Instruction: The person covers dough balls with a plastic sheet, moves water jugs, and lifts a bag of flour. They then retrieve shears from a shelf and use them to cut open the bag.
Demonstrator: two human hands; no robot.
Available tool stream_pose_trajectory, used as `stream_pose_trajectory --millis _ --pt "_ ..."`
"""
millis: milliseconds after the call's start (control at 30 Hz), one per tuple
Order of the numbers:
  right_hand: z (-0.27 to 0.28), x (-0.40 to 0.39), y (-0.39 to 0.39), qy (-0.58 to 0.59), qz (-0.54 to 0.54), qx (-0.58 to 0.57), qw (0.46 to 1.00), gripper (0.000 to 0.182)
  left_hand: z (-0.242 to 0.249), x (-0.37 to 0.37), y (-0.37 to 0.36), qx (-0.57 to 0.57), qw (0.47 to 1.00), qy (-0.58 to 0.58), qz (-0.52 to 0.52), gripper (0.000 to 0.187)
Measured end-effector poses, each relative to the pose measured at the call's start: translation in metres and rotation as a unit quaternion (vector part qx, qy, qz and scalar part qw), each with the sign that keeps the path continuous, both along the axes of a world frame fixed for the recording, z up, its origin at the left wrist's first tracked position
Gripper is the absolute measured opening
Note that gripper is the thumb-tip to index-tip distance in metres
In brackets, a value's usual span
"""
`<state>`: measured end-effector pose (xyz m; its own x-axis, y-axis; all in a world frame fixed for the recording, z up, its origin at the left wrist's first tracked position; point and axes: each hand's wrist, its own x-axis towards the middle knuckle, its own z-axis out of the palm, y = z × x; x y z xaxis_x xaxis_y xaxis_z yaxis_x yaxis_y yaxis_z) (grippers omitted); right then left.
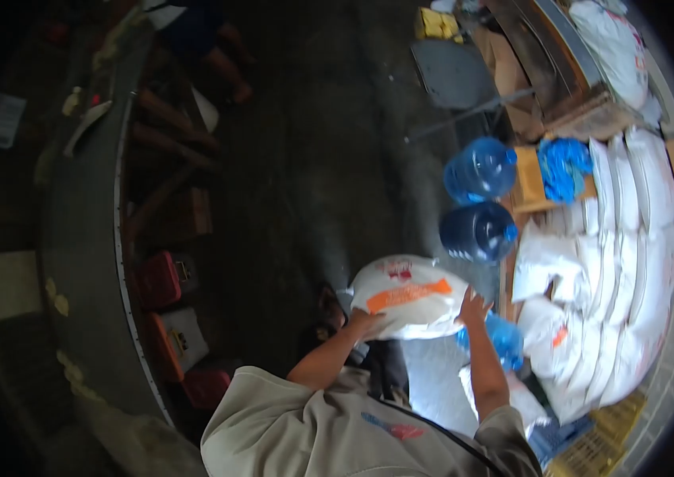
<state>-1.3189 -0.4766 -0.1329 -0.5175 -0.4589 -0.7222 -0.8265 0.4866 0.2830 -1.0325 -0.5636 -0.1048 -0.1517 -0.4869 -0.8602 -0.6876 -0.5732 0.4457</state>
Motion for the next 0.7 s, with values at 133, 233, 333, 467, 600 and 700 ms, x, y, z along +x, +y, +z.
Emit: stream_pose_trajectory --millis 133,233,333,467,600,700 --pt "-0.045 -0.033 -0.008 -0.074 -0.135 -0.002 0.988 0.115 -0.066 0.011 0.014 0.127 0.989 0.026 0.066 0.08" --pt "-0.104 -0.06 0.009 -0.177 -0.295 -0.032 0.939 0.097 -0.08 0.009 0.019 0.144 0.986 0.027 0.079 0.079" --pt "-0.319 -0.109 0.124 -0.501 -0.318 -0.093 0.799 0.053 -0.088 -0.001 0.012 0.136 0.988 0.021 0.072 0.078" --pt "-0.207 -0.044 0.086 -0.3 -0.458 -0.05 0.835 0.037 -0.097 -0.006 -0.012 0.125 0.99 0.018 0.06 0.076" --pt "-0.18 -0.062 0.056 -0.304 -0.209 0.066 0.927 0.041 -0.104 0.001 -0.053 0.12 0.992 0.031 0.033 0.074" --pt "-0.178 -0.051 0.02 -0.202 -0.213 0.071 0.953 0.037 -0.109 0.01 -0.099 0.111 0.993 0.046 0.01 0.073"
